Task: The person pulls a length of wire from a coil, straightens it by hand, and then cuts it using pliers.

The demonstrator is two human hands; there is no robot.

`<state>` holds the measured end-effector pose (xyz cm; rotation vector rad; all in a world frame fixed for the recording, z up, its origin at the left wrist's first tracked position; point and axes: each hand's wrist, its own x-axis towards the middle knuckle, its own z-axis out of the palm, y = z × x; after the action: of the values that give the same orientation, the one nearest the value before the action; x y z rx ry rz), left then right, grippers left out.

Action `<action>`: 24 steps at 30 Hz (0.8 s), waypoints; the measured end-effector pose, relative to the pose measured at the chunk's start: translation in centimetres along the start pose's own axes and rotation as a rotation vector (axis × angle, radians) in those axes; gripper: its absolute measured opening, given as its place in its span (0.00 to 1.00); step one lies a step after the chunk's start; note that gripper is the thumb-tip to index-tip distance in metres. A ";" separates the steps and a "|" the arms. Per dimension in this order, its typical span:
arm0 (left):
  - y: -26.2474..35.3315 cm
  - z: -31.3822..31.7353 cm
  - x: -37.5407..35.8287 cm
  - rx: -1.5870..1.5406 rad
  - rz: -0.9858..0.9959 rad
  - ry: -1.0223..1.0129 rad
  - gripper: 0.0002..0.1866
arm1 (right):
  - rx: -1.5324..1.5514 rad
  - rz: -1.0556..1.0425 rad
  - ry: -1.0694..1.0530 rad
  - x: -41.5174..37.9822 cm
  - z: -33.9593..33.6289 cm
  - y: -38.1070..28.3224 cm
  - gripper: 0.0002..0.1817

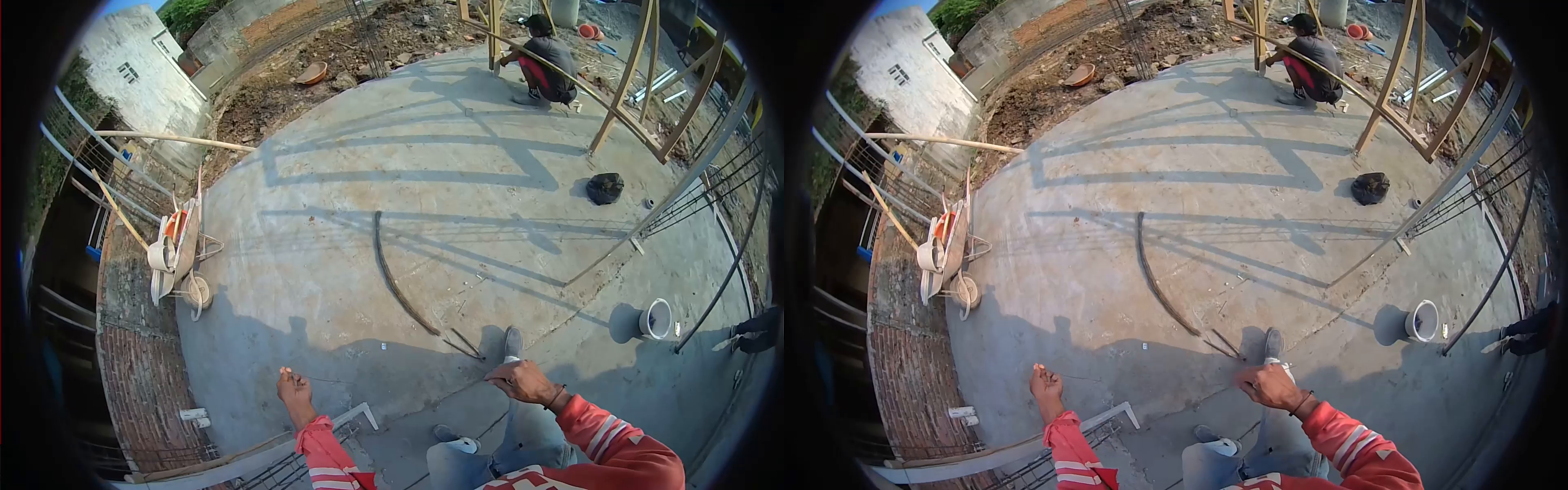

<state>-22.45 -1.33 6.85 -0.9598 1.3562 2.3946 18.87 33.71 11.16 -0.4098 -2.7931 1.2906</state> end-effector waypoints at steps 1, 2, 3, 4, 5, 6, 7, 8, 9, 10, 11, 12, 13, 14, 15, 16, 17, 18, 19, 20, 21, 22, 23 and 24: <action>0.5 0.5 -0.1 0.050 0.054 0.006 0.08 | -0.001 -0.041 0.053 1.2 -1.1 1.1 0.10; 0.7 0.6 0.0 0.098 0.106 0.014 0.08 | -0.006 -0.078 0.103 2.5 -2.3 2.4 0.10; 1.0 0.5 0.5 0.055 0.151 0.082 0.10 | 0.015 -0.053 0.047 4.3 -3.0 3.2 0.11; 1.3 0.4 1.2 0.004 0.193 0.145 0.11 | 0.041 -0.010 -0.021 6.4 -3.9 3.1 0.12; 1.6 -0.4 1.6 0.214 0.277 0.180 0.15 | 0.065 0.028 -0.088 8.5 -4.8 3.2 0.12; 2.7 -0.4 1.5 0.444 0.175 0.236 0.18 | 0.092 -0.051 -0.024 10.5 -3.2 4.7 0.13; 0.8 2.3 -0.4 0.563 0.298 0.769 0.19 | 0.120 -0.123 0.035 12.7 -1.9 6.7 0.14; -0.7 2.3 -1.4 0.835 0.277 0.786 0.18 | 0.133 -0.111 0.047 14.4 -3.2 7.5 0.14; -2.0 2.5 -2.2 1.116 0.249 0.805 0.18 | 0.016 -0.054 0.007 15.3 -4.3 7.9 0.16; -3.4 4.0 -3.8 1.154 0.252 0.816 0.18 | -0.092 0.009 -0.045 15.3 -5.0 8.2 0.18; -5.4 5.5 -5.3 1.714 0.247 0.582 0.18 | -0.069 0.033 -0.054 15.4 -6.1 9.7 0.18; -7.9 6.9 -6.8 2.240 0.211 0.272 0.19 | 0.074 0.079 -0.109 16.0 -7.8 12.1 0.18; -10.4 7.9 -8.1 2.716 0.142 -0.129 0.21 | 0.214 0.123 -0.166 16.0 -9.9 14.1 0.18; -13.8 8.0 -7.8 2.565 0.174 0.075 0.24 | 0.255 0.179 -0.123 15.5 -12.8 16.3 0.18; -17.0 8.0 -7.5 2.397 0.206 0.266 0.28 | 0.289 0.232 -0.076 14.9 -16.1 19.1 0.18; -19.0 9.7 -9.9 2.406 0.189 0.259 0.28 | 0.233 0.347 -0.031 13.7 -18.7 22.0 0.17; -21.1 12.0 -11.7 2.350 0.106 0.227 0.25 | 0.171 0.466 0.005 12.5 -21.3 25.3 0.17; -22.7 15.1 -12.9 2.289 0.029 0.192 0.24 | 0.076 0.598 0.036 11.1 -23.4 29.1 0.16; -23.6 16.6 -13.2 2.289 0.025 0.179 0.24 | -0.006 0.720 0.158 9.3 -24.1 33.7 0.13; -24.4 16.1 -12.8 2.311 0.038 0.241 0.26 | -0.081 0.821 0.167 8.2 -28.4 34.6 0.13; -25.7 16.6 -12.0 2.330 0.049 0.303 0.31 | -0.118 0.882 0.226 7.0 -30.2 37.5 0.12; -26.6 18.0 -11.9 2.338 0.013 0.299 0.30 | -0.160 0.939 0.287 5.6 -31.9 40.7 0.12; -27.5 19.8 -11.7 2.353 -0.040 0.257 0.30 | -0.162 0.964 0.325 4.5 -33.7 42.9 0.12; -28.4 21.8 -11.0 2.365 -0.083 0.209 0.29 | -0.166 0.984 0.367 4.0 -35.5 44.9 0.12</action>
<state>-9.55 33.57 2.35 -0.2591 2.4157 -0.3976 30.11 88.93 0.21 -1.9561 -2.3835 0.8753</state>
